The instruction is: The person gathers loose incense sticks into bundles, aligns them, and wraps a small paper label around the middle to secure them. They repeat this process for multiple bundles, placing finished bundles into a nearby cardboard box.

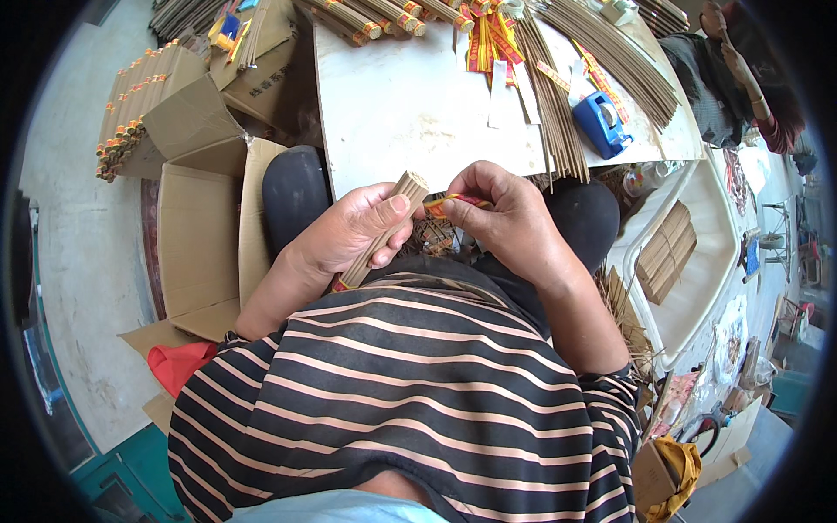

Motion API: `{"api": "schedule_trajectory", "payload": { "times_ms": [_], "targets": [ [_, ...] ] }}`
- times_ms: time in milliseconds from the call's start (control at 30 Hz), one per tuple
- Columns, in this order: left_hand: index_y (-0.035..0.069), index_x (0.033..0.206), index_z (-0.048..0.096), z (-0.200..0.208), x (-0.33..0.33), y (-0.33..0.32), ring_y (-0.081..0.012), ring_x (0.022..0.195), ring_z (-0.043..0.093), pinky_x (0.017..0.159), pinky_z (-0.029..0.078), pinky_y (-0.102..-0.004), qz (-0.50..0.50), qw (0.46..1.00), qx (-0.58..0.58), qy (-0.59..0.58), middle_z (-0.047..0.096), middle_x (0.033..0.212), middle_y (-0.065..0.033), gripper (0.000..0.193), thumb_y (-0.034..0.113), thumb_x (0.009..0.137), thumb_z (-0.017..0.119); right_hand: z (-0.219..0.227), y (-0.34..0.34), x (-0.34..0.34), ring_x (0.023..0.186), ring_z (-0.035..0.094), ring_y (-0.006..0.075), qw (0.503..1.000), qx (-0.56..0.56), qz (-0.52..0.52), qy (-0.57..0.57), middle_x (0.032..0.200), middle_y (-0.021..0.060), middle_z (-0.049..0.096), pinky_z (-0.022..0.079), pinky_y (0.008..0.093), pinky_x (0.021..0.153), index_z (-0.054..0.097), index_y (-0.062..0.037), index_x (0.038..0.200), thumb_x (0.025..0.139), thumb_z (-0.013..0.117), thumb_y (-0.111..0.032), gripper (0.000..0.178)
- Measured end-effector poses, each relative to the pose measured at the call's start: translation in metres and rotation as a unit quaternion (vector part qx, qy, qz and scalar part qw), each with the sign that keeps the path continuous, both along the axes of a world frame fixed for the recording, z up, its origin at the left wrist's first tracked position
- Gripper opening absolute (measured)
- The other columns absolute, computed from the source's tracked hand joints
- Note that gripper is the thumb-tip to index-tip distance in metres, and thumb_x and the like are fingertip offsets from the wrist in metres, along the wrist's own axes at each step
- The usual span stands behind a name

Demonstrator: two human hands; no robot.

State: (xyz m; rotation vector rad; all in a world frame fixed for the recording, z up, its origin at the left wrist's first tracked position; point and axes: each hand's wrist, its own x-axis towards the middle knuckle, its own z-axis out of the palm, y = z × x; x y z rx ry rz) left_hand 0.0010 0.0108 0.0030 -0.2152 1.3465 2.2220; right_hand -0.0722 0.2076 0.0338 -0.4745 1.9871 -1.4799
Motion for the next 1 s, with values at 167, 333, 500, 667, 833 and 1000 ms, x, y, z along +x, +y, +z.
{"api": "schedule_trajectory", "payload": {
  "times_ms": [167,333,500,667,833,1000],
  "targets": [
    [0.001,0.110,0.045,0.004,0.000,-0.002,-0.0039,0.046,0.043,0.042,0.036,-0.0136,0.016,1.000,-0.009,0.017,0.049,0.069,-0.0008,0.043,0.039,0.090,0.051,-0.014,0.007,0.001,0.066,0.053,0.0045,0.980,-0.153,-0.071,-0.105,0.075,0.0027,0.059,0.042,0.0180,0.060,0.053,-0.0031,0.087,0.082,0.063,-0.006,0.012],
    [0.001,0.114,0.044,0.006,0.002,0.001,-0.0040,0.047,0.044,0.043,0.037,-0.0138,0.023,1.000,-0.001,0.012,0.049,0.069,-0.0011,0.044,0.037,0.091,0.051,-0.023,0.002,0.010,0.069,0.060,0.0089,0.953,-0.248,-0.070,-0.161,0.077,0.0056,0.062,0.046,0.0171,0.061,0.050,-0.0044,0.084,0.081,0.064,-0.003,0.014],
    [0.000,0.111,0.045,0.008,0.002,0.003,-0.0030,0.048,0.044,0.043,0.037,-0.0133,0.031,0.999,-0.005,0.015,0.049,0.068,-0.0008,0.037,0.032,0.093,0.049,-0.021,-0.018,0.022,0.068,0.055,0.0063,0.996,-0.086,-0.036,-0.016,0.081,0.0045,0.060,0.047,0.0191,0.062,0.051,0.0009,0.102,0.086,0.058,-0.005,0.018],
    [0.001,0.114,0.044,0.010,0.003,-0.001,-0.0038,0.048,0.044,0.043,0.037,-0.0137,0.035,0.999,-0.018,0.011,0.049,0.070,-0.0014,0.042,0.035,0.091,0.051,-0.015,-0.010,0.016,0.063,0.057,0.0091,0.990,-0.099,0.020,-0.102,0.078,0.0081,0.062,0.050,0.0208,0.058,0.051,0.0005,0.093,0.087,0.058,-0.007,0.012],
    [0.001,0.105,0.048,0.008,0.001,0.001,-0.0030,0.047,0.044,0.043,0.038,-0.0136,0.037,0.999,-0.003,0.015,0.049,0.067,-0.0007,0.034,0.033,0.092,0.050,-0.014,-0.014,0.018,0.059,0.057,0.0113,0.948,-0.254,-0.079,-0.176,0.079,0.0115,0.061,0.048,0.0220,0.054,0.045,-0.0004,0.090,0.091,0.052,-0.010,0.012],
    [0.000,0.110,0.047,0.007,0.001,0.002,-0.0030,0.048,0.044,0.044,0.038,-0.0135,0.033,0.999,-0.006,0.012,0.051,0.069,-0.0014,0.037,0.032,0.092,0.050,-0.004,-0.025,0.021,0.052,0.047,0.0038,0.987,-0.101,-0.061,-0.106,0.067,0.0032,0.057,0.038,0.0163,0.044,0.049,0.0006,0.092,0.090,0.056,-0.015,0.017]
  ]
}}
